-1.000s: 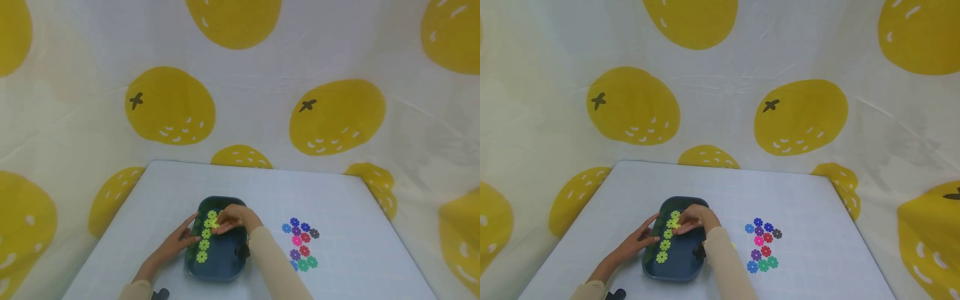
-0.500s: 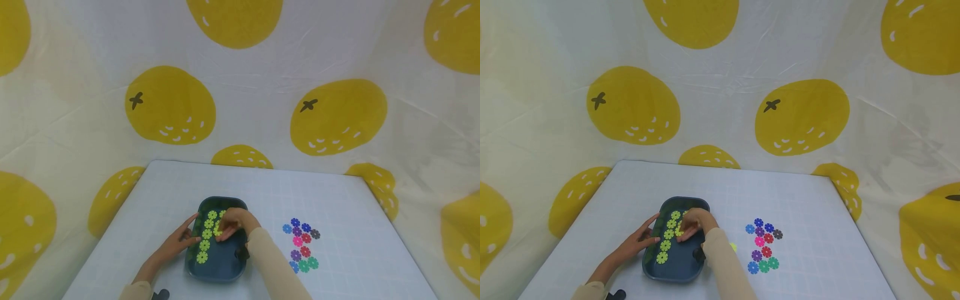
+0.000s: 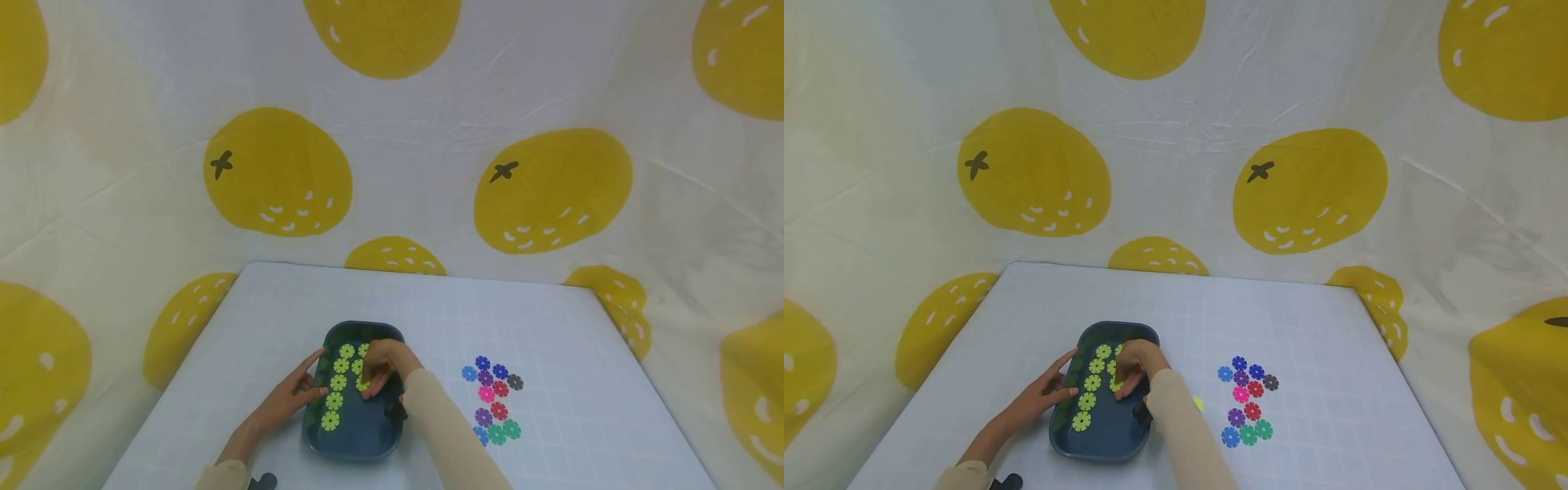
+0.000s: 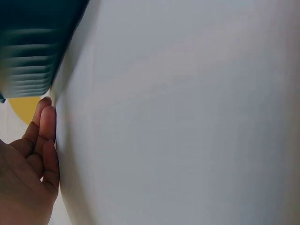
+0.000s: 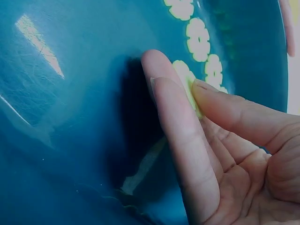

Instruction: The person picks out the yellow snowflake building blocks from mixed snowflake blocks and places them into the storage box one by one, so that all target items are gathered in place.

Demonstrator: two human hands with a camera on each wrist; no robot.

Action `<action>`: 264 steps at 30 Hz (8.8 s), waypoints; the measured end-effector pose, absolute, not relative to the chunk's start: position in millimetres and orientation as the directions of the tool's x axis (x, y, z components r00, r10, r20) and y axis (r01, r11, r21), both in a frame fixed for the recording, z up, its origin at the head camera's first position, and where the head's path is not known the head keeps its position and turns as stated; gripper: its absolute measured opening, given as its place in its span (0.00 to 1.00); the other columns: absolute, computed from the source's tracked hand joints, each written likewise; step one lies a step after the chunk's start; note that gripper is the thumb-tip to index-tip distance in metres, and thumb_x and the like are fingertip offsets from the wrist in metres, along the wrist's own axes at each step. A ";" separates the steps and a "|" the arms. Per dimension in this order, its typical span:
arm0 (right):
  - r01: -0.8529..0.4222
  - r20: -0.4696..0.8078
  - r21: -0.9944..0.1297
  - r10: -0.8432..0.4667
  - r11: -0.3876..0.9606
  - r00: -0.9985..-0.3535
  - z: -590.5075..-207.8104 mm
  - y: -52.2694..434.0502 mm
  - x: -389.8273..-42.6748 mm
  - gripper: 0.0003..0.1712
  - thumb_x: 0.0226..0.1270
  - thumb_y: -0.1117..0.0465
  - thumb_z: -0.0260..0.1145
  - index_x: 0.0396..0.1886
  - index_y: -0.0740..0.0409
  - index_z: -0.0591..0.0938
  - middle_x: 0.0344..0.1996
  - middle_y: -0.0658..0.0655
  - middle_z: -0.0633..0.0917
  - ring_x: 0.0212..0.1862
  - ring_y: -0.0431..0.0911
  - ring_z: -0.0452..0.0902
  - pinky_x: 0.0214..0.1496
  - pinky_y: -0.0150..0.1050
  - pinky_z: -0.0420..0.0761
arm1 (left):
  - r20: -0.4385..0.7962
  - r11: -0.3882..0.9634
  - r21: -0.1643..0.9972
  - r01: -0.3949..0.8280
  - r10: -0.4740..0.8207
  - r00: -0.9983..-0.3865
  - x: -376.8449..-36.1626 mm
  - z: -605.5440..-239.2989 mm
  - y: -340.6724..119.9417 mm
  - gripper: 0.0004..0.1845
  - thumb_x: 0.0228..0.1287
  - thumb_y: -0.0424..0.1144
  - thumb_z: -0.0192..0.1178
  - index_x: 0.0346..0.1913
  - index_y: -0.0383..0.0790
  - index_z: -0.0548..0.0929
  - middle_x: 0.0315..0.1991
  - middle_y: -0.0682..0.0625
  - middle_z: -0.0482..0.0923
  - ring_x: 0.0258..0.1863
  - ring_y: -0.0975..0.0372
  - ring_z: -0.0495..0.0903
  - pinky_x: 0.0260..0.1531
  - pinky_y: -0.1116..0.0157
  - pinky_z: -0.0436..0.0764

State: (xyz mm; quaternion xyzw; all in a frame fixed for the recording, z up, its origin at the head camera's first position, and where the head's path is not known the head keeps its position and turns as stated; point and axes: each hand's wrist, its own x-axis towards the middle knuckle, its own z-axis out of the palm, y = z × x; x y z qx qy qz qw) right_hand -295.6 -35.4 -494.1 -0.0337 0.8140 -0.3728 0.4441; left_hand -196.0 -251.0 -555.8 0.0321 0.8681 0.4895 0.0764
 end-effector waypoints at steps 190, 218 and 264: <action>0.334 -0.406 -0.914 -0.511 0.232 -0.758 -478.8 94.0 -257.5 0.20 0.61 0.58 0.65 0.47 0.69 0.80 0.36 0.62 0.85 0.42 0.55 0.81 0.41 0.40 0.78 | -0.111 0.551 0.834 -0.037 0.101 -0.989 -195.1 -555.3 -247.3 0.40 0.56 0.54 0.62 0.68 0.73 0.52 0.39 0.50 0.70 0.38 0.60 0.68 0.36 0.61 0.69; 0.334 -0.415 -0.909 -0.635 0.250 -0.652 -454.0 41.4 -266.3 0.13 0.61 0.64 0.63 0.40 0.71 0.82 0.34 0.66 0.85 0.37 0.54 0.83 0.35 0.38 0.79 | -0.080 0.539 0.843 0.003 0.131 -0.988 -204.4 -552.5 -243.9 0.40 0.55 0.56 0.62 0.67 0.77 0.51 0.39 0.50 0.69 0.38 0.59 0.68 0.36 0.60 0.68; 0.365 -0.470 -0.881 -0.651 0.302 -0.596 -448.8 4.0 -270.3 0.16 0.61 0.67 0.62 0.44 0.77 0.78 0.33 0.68 0.84 0.37 0.56 0.82 0.34 0.39 0.79 | -0.119 0.631 0.775 -0.021 0.113 -0.986 -192.4 -540.1 -247.6 0.40 0.54 0.55 0.64 0.68 0.71 0.54 0.34 0.50 0.69 0.31 0.61 0.71 0.29 0.63 0.70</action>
